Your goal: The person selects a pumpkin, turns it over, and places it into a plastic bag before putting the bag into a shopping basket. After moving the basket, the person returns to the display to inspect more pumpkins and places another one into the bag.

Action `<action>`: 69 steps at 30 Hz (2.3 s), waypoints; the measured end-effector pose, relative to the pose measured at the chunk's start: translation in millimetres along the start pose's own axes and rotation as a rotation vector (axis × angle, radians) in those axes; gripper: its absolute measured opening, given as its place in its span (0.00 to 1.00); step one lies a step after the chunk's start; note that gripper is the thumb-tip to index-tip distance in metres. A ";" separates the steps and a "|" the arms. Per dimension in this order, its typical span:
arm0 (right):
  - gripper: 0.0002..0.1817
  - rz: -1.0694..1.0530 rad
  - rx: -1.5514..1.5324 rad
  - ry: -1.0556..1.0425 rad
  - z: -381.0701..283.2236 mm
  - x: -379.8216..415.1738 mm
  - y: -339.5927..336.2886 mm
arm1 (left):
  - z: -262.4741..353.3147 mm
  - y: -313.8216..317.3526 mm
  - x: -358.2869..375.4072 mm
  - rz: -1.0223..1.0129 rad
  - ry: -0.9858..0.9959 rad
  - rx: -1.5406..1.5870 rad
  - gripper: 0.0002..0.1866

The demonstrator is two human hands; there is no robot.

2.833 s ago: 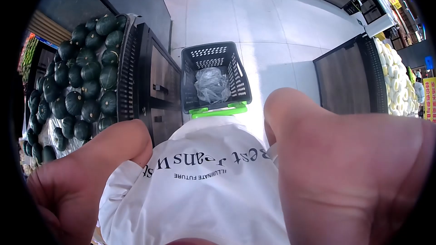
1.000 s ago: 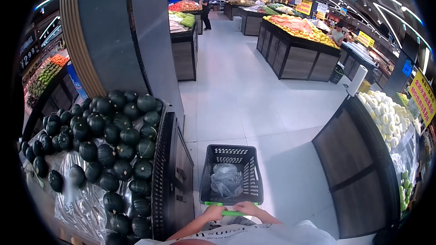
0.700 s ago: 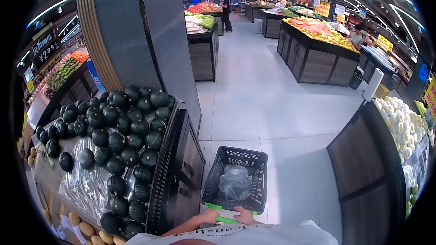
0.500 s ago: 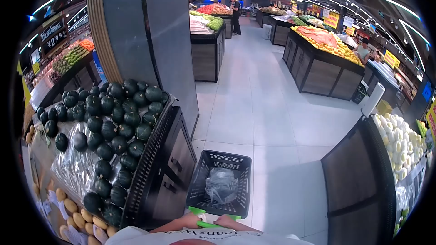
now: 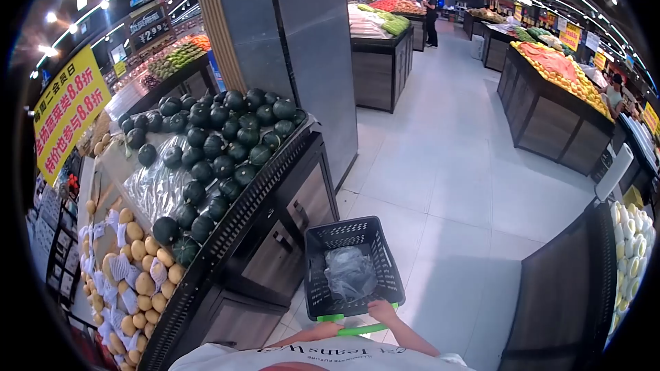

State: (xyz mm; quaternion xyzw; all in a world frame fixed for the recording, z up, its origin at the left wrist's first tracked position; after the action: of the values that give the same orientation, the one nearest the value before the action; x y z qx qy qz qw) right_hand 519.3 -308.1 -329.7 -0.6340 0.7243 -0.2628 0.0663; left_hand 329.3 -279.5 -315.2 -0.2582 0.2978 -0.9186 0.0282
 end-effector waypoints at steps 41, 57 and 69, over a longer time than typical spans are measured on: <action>0.14 -0.820 0.887 -0.415 8.2 242.7 -56.8 | 187.0 208.5 33.0 0.297 -0.478 0.258 0.25; 0.21 -1.248 1.033 -1.080 -3.7 98.1 -106.4 | 257.2 178.3 -87.1 0.985 -0.805 0.782 0.24; 0.11 -1.359 1.309 -1.612 -80.7 57.5 3.4 | 200.7 141.3 -72.3 1.534 -0.853 0.866 0.22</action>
State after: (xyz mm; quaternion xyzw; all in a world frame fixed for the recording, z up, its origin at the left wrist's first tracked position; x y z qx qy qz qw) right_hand 470.9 -338.9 -248.8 -0.7089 -0.2658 -0.0913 0.6469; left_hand 476.0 -487.6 -289.3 -0.2725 -0.0133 -0.5105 0.8155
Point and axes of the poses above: each hand's wrist, its own x-axis away from the middle knuckle, its own y-axis out of the palm, z = x × y, the point moved 6 cm from there along -x, towards the middle knuckle
